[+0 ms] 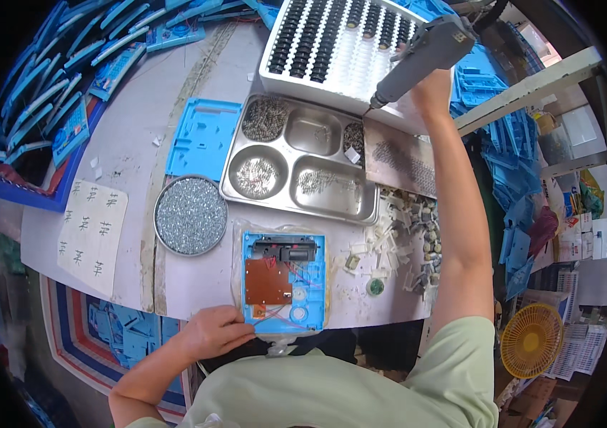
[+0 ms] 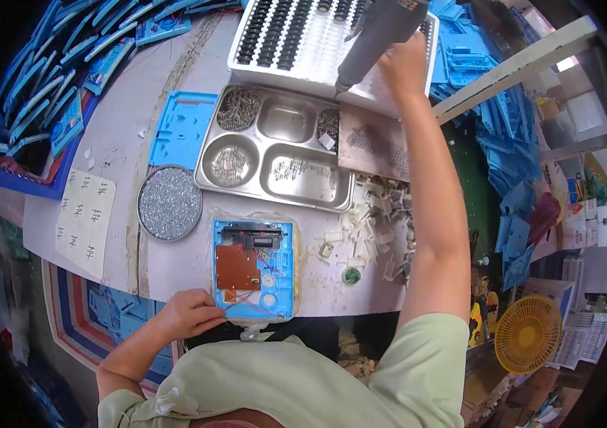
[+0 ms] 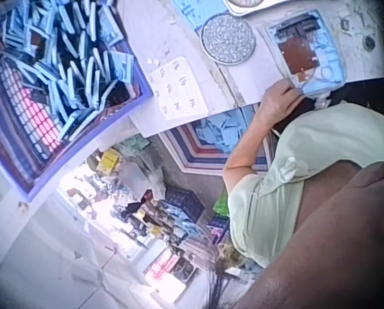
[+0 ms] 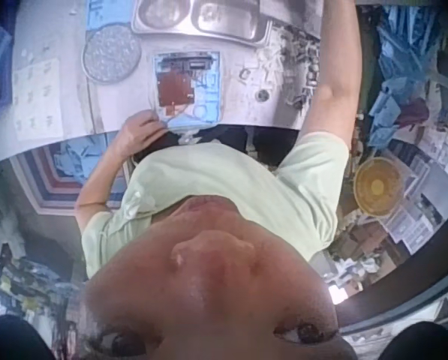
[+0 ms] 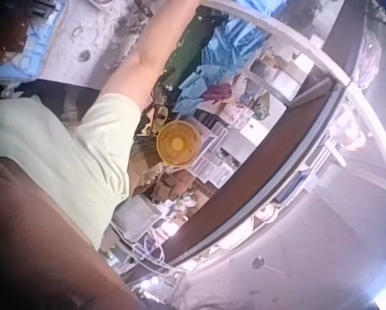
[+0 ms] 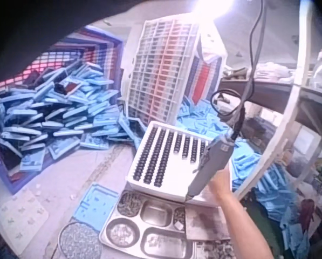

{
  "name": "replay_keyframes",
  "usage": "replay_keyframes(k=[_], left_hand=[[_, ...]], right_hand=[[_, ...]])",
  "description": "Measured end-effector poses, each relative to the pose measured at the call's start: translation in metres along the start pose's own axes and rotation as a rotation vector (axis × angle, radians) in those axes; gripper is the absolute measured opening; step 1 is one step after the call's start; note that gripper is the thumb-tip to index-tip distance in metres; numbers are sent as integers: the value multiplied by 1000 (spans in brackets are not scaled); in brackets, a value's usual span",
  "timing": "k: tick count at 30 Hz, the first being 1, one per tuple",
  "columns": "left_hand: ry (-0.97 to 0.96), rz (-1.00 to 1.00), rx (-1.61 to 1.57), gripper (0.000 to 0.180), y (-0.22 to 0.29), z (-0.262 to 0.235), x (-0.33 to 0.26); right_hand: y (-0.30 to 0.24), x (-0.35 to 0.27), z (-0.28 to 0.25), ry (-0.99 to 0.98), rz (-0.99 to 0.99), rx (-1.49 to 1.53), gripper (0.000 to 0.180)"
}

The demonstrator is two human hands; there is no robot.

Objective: Assembling the internal components and housing of a blue electronic device using a soldering iron and an electric screwdriver.

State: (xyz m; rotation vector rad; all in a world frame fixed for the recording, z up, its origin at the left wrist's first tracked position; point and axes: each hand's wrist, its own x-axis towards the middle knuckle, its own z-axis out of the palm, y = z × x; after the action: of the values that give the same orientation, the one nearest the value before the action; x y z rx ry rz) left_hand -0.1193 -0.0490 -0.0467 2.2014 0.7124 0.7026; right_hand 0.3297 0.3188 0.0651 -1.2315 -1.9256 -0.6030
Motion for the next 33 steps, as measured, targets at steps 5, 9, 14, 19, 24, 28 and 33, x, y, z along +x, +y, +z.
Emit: replay_keyframes(k=[5, 9, 14, 19, 24, 28, 33], left_hand=[[47, -67, -8, 18, 7, 4, -2], [54, -48, -11, 18, 3, 6, -1], [78, -134, -8, 20, 12, 4, -7], [83, -119, -19, 26, 7, 10, -5], [65, -122, -34, 21, 8, 7, -1], [74, -122, -22, 27, 7, 7, -4], [97, -118, -32, 23, 9, 10, -1]], right_hand=[[24, 26, 65, 86, 43, 108, 21], [112, 33, 60, 76, -146, -32, 23], [-38, -13, -69, 96, 451, 438, 20], [-219, -140, -172, -738, 67, 919, 15], [-266, -214, -157, -736, -23, 788, 20], [-271, -221, -156, -662, -103, 729, 24], [-272, -237, -153, -585, -122, 743, 29]])
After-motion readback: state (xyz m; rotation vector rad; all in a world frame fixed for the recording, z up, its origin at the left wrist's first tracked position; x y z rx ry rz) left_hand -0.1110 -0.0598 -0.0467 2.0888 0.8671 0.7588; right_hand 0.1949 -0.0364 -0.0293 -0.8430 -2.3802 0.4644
